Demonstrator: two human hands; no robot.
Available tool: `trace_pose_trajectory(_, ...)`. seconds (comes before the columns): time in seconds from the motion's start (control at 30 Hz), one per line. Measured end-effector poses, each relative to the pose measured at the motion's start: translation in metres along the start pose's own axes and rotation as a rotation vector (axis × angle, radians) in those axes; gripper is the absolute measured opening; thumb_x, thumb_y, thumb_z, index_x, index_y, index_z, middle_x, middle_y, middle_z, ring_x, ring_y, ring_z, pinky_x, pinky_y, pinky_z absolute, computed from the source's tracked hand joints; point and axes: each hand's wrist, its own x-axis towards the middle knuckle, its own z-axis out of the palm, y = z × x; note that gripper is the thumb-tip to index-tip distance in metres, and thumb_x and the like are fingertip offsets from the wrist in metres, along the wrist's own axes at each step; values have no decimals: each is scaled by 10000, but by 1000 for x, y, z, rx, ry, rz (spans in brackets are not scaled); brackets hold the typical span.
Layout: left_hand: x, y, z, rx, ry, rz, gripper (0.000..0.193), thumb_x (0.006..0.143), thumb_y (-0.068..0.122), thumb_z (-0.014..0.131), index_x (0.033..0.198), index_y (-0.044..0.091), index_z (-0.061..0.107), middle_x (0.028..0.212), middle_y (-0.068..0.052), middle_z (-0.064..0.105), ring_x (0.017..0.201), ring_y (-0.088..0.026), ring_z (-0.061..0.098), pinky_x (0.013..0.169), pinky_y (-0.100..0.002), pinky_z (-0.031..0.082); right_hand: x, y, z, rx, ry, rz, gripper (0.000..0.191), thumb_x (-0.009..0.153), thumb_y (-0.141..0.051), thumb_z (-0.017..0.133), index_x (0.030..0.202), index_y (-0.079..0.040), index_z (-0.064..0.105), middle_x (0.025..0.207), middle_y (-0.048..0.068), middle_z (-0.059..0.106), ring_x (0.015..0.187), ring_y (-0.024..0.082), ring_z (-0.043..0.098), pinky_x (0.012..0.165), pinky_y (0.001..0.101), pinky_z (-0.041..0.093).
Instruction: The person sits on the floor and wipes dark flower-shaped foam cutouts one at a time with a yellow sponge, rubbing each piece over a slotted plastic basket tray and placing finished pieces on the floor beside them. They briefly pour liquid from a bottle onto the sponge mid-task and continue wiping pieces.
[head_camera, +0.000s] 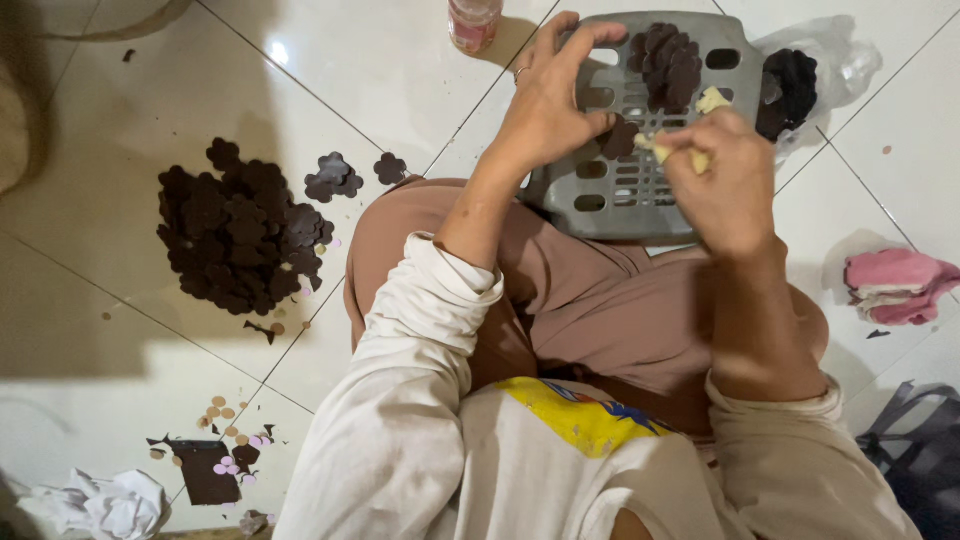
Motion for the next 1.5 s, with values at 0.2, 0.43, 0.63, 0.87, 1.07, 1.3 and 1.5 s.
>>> trace_pose_trajectory(0.2,1,-4,4,-10,30,41,842,642,146,942,1378,289,559,1520,-210,404,1400,-467,422,1152,-496,424,6,-7,19,-41,13,-201,245,1013,-40,715,1250,-28,773,1073,153,656,982,303,636,866,411,529)
trace_pose_trajectory(0.43,-1,6,-4,-6,6,40,822,639,144,932,1363,264,560,1517,-245,411,1398,-473,438,1141,-491,434,-6,-4,10,-46,-105,-122,192,996,-10,684,1168,-19,769,1016,140,649,895,286,655,837,419,540)
trace_pose_trajectory(0.63,-2,21,-12,110,-21,62,483,713,238,941,1074,180,626,1577,-180,416,1463,-433,403,1186,-561,380,6,16,-34,236,-140,300,220,912,-37,618,1049,-42,790,979,6,655,873,113,632,734,258,540)
trace_pose_trajectory(0.87,-11,35,-16,323,-141,58,305,661,335,951,826,194,738,1640,-167,232,1541,-448,37,1153,-819,49,4,15,-38,384,-45,215,198,975,-30,656,1130,-37,779,964,-2,592,875,68,560,755,220,446)
trace_pose_trajectory(1.07,-12,33,-13,277,-181,100,324,675,180,890,971,281,800,1655,-180,89,1524,-491,-18,1141,-816,11,7,11,-35,401,-72,254,183,990,-41,668,1143,-29,767,1030,28,630,905,89,616,793,240,520)
trace_pose_trajectory(1.3,-9,21,-7,197,-186,0,534,725,181,891,1193,293,657,1676,-107,109,1525,-529,34,1127,-812,74,11,-4,10,166,-134,-57,301,981,-91,731,1273,-19,724,1182,127,623,1051,232,612,896,368,573)
trace_pose_trajectory(1.5,-8,17,2,178,-138,-47,554,706,180,922,1156,328,633,1676,-44,152,1517,-520,151,1132,-777,176,-2,-24,24,-223,-88,-141,308,973,-75,736,1280,-66,755,1154,113,656,1044,316,581,947,423,513)
